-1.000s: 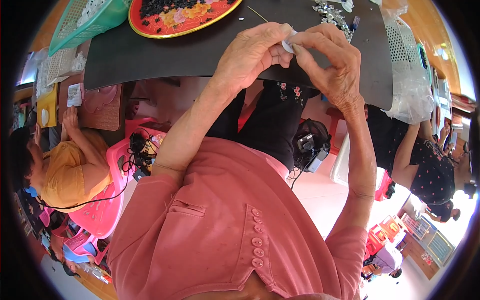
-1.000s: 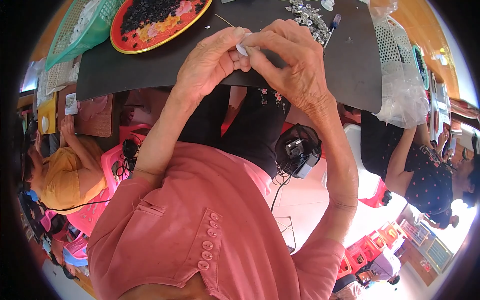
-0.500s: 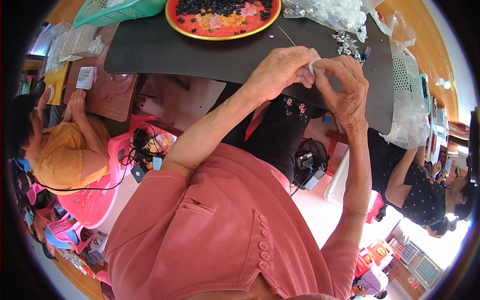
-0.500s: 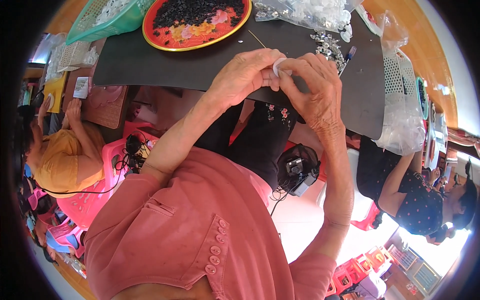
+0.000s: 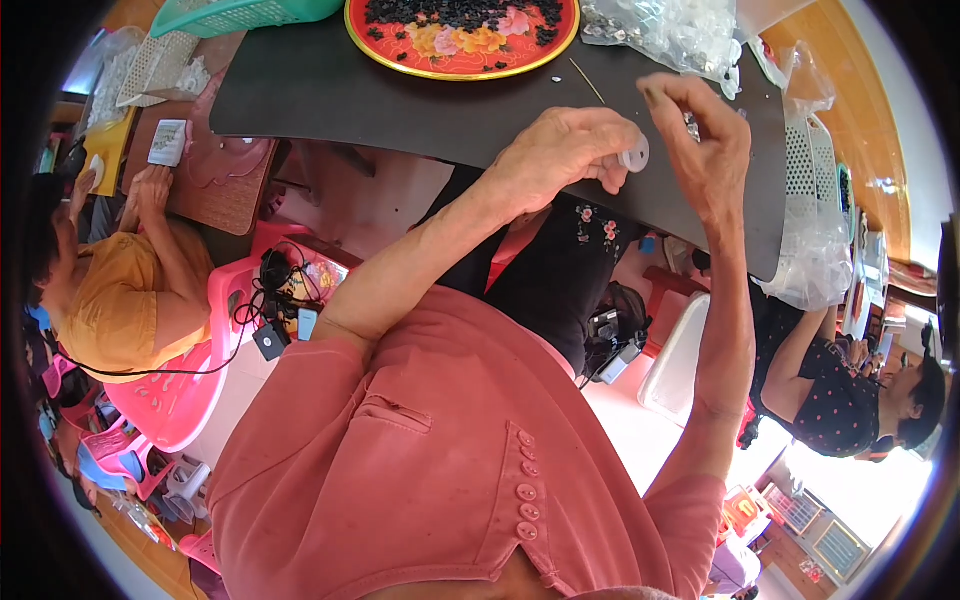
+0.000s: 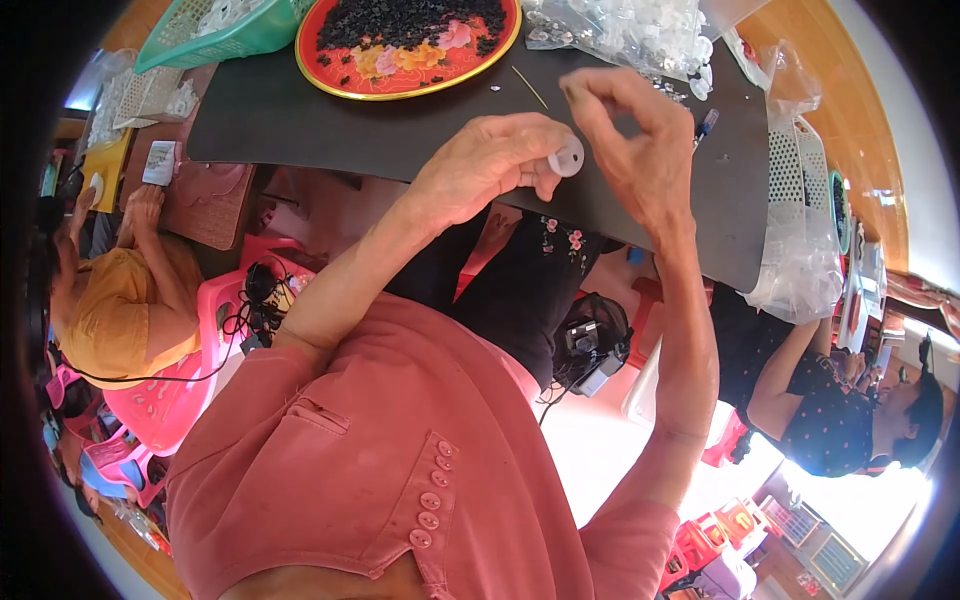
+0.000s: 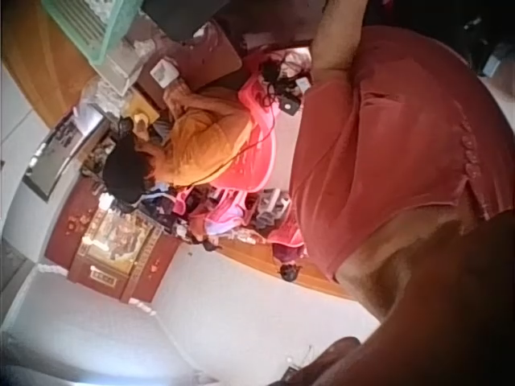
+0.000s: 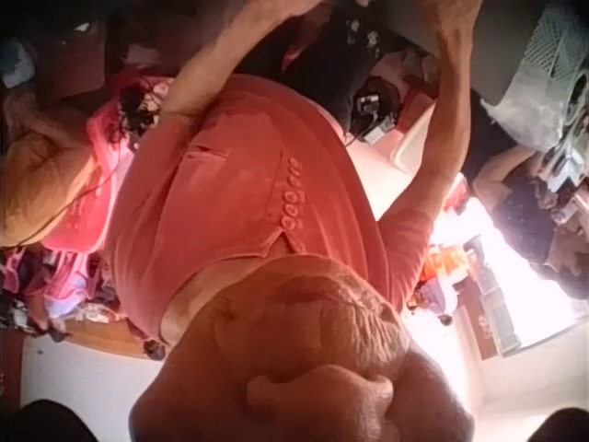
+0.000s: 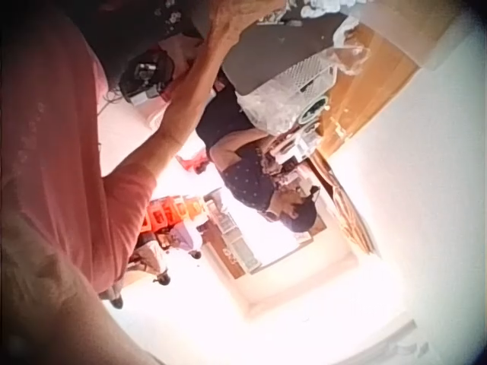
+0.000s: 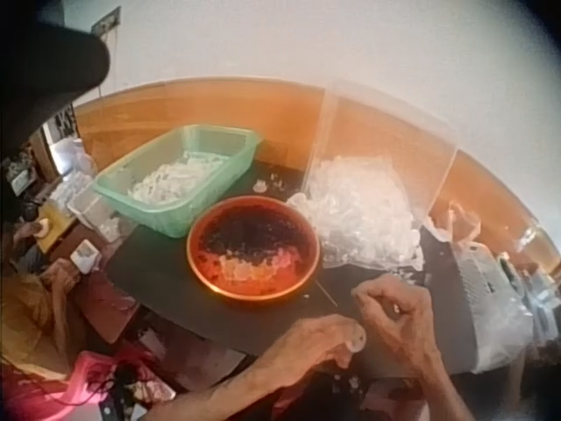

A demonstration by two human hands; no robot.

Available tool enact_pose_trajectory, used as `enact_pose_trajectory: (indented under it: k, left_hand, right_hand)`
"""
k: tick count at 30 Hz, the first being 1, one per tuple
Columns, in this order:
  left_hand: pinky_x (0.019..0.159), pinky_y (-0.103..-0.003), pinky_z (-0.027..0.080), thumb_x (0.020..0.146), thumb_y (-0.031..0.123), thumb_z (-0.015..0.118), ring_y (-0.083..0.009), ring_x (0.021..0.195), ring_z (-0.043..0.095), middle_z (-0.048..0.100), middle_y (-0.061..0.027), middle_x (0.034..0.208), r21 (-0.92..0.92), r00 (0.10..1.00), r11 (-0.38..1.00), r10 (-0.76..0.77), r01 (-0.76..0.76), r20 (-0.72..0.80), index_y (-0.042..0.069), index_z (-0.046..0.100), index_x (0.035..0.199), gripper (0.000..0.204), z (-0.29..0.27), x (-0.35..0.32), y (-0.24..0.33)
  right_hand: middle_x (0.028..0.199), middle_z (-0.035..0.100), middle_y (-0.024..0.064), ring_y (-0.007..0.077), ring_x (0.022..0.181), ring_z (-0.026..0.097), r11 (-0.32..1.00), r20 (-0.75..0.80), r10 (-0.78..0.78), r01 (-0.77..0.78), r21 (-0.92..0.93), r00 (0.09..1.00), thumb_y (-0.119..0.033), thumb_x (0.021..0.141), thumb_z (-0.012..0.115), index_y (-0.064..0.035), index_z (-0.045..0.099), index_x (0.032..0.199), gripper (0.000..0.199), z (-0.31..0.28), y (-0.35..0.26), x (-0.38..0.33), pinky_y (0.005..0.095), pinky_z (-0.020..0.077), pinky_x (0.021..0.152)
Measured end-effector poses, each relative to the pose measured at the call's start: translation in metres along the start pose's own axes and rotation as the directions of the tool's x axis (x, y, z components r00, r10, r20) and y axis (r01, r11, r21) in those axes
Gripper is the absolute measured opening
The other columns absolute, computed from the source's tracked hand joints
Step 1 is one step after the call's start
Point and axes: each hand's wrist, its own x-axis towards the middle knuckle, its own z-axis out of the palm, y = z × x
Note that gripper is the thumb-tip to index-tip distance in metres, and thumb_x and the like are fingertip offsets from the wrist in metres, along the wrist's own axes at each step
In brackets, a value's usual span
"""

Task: The person assembles small plastic and metal components by inserting tiny metal parts and beads into a plastic housing, using a pick to manipulate the small parts from a tray and container.

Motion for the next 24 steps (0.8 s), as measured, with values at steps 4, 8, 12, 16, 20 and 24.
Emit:
enact_pose_trajectory:
  k: [4,8,12,16,20,24]
  left_hand:
    - [0.068,-0.027,0.05,0.09,0.025,0.06,-0.0131,0.068,0.059,0.063,-0.0071,0.083,0.038,0.999,0.998,-0.047,0.047,-0.004,-0.003,0.065,0.092,0.028,-0.003,-0.013,0.01]
    - [0.068,-0.026,0.049,0.093,0.027,0.06,-0.0108,0.069,0.058,0.062,-0.0055,0.082,0.082,0.999,0.997,0.014,-0.011,-0.037,-0.003,0.066,0.098,0.031,-0.013,-0.02,0.017]
    - [0.07,-0.027,0.051,0.095,0.02,0.059,-0.0116,0.075,0.058,0.062,-0.0084,0.094,0.05,1.0,0.999,-0.002,0.004,-0.03,-0.005,0.062,0.109,0.029,-0.025,-0.024,0.021]
    - [0.07,-0.027,0.051,0.094,0.022,0.06,-0.0114,0.075,0.058,0.062,-0.008,0.094,0.013,1.0,1.0,-0.008,0.008,0.008,-0.003,0.063,0.108,0.029,-0.026,-0.022,0.021]
    - [0.07,-0.025,0.05,0.094,0.023,0.06,-0.0109,0.073,0.059,0.062,-0.0066,0.091,0.06,0.999,0.997,-0.039,0.038,0.001,-0.002,0.064,0.108,0.029,-0.025,-0.022,0.023]
    - [0.07,-0.024,0.049,0.094,0.024,0.061,-0.0105,0.072,0.059,0.062,-0.0059,0.088,0.1,0.999,0.994,-0.038,0.038,-0.002,-0.002,0.064,0.107,0.029,-0.026,-0.023,0.025]
  right_hand:
    - [0.084,0.068,0.0092,0.0167,0.07,0.064,0.976,0.132,-0.204,0.212,-0.049,0.97,-0.007,0.081,0.066,-0.0013,0.068,0.095,0.015,0.031,0.001,0.041,0.0284,0.051,0.067]
    - [0.08,0.066,0.0136,0.0276,0.071,0.063,0.908,0.264,-0.336,0.385,-0.163,0.904,-0.006,0.079,0.064,-0.0027,0.068,0.089,0.012,0.064,-0.006,0.078,0.0359,0.05,0.066]
    - [0.081,0.064,0.0157,0.0309,0.077,0.06,0.847,0.48,-0.3,0.461,-0.263,0.825,-0.009,0.081,0.06,-0.0004,0.066,0.081,0.011,0.081,0.0,0.105,0.0406,0.0481,0.073]
    - [0.076,0.062,0.0136,0.0294,0.075,0.059,0.853,0.494,-0.284,0.452,-0.261,0.822,-0.009,0.08,0.059,-0.0008,0.065,0.076,0.011,0.088,-0.005,0.108,0.0395,0.0486,0.075]
    - [0.073,0.062,0.0121,0.0272,0.075,0.06,0.563,0.328,-0.739,0.807,-0.178,0.588,-0.008,0.08,0.058,-0.0023,0.065,0.074,0.011,0.095,0.009,0.116,0.0377,0.0487,0.077]
    - [0.073,0.063,0.0121,0.0261,0.074,0.062,0.645,0.593,-0.387,0.666,-0.373,0.707,-0.006,0.08,0.058,-0.0029,0.065,0.072,0.011,0.094,-0.008,0.114,0.0366,0.0487,0.079]
